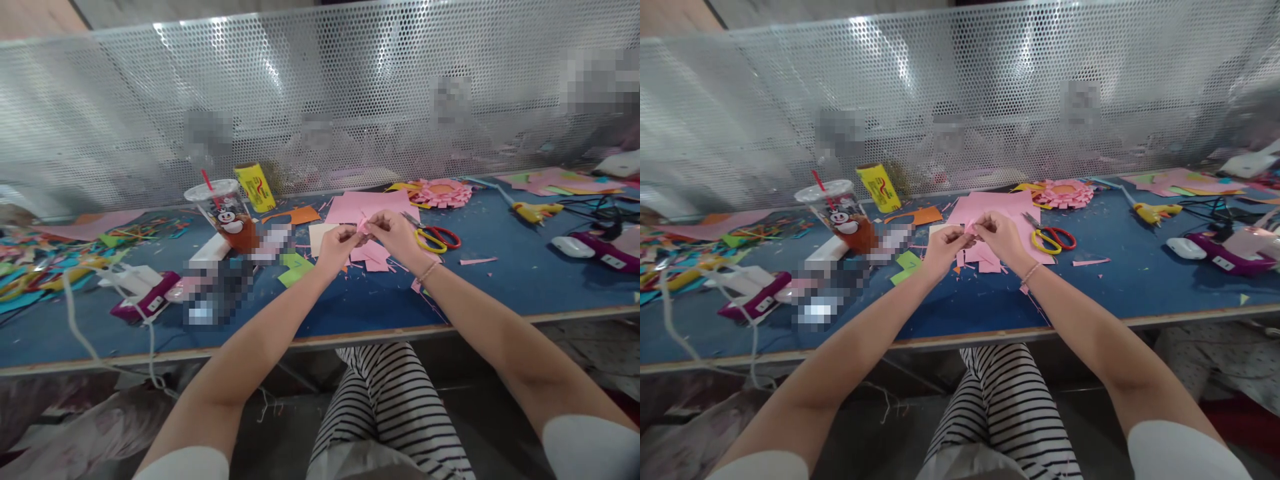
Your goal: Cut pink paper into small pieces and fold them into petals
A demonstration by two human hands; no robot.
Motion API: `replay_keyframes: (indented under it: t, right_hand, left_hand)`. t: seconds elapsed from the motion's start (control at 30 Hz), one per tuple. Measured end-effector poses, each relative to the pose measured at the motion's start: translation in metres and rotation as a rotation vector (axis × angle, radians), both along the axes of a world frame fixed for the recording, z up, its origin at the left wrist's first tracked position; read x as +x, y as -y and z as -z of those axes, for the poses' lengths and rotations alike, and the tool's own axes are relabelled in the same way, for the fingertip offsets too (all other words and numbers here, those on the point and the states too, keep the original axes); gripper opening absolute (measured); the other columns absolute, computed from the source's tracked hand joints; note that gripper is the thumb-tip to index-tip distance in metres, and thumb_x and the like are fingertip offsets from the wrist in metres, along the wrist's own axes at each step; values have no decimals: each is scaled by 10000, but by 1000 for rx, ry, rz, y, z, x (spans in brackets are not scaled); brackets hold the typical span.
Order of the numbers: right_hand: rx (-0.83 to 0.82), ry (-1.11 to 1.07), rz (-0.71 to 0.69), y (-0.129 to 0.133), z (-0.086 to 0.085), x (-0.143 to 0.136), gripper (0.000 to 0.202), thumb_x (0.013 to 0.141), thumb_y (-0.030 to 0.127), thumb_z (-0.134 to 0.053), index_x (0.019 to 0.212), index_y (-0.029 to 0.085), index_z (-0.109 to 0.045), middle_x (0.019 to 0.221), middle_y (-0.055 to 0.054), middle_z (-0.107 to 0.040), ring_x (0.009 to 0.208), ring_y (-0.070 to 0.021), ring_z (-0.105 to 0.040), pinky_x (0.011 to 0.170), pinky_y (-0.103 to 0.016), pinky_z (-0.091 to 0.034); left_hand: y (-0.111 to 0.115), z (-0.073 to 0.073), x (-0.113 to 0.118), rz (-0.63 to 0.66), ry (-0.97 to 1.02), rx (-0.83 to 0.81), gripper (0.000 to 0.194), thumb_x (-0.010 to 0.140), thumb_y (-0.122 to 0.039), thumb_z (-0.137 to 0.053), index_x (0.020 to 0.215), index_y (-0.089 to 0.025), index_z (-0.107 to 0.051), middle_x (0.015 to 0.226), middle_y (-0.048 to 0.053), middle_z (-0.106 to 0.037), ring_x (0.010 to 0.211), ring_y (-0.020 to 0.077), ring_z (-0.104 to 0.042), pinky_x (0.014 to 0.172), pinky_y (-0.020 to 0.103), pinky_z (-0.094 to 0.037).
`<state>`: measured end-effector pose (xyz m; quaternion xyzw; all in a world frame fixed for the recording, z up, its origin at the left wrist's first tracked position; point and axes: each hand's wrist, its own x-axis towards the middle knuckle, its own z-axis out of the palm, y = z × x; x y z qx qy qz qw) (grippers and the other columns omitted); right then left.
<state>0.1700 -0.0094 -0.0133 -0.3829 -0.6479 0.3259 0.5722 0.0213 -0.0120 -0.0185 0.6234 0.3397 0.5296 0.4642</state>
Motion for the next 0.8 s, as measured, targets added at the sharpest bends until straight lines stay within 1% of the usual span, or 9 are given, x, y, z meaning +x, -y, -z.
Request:
replay_keyframes:
  t: [0.1,0.23,0.4,0.57,0.8]
  right_hand:
    - [22,10,-12,-1,1,0,171,713,334,-595,753,184,-521,701,-8,-598,633,-118,-579,608,-282,-501]
    - [54,23,-8,-2,1,0,143,721,312,-584,753,188,-521,697,-4,-582,633,-116,-567,603,-280,-496]
    - [50,26,-32,0,1,-1,151,730,323,-575,767,188,-519,735,-17,-599,651,-116,-567,619,-286,-501]
    - [71,38,-17,0,2,-3,172,717,335,-593,758,182,-524,718,-11,-588,626,-111,-558,600,-283,-493]
    - [79,50,-19,1,2,-3,156,723,318,-582,761,179,-521,727,-9,-583,626,-104,-550,596,-268,-487]
  left_hand:
    - [-1,1,0,6,37,-16,216,649,-328,-665,728,-138,-602,656,27,-647,623,113,-604,705,293,-491]
    - [-2,3,0,17,82,-19,206,648,-323,-664,718,-139,-606,673,29,-652,629,117,-612,707,298,-494]
    - [-2,4,0,16,103,-14,187,658,-311,-654,713,-137,-616,664,31,-652,629,123,-615,701,301,-494]
    - [-3,6,-1,-10,129,-25,148,644,-286,-653,666,-146,-610,631,22,-648,609,125,-611,694,302,-492]
    - [-4,5,-2,16,188,-59,127,619,-267,-657,638,-147,-620,621,28,-658,618,151,-626,696,317,-495]
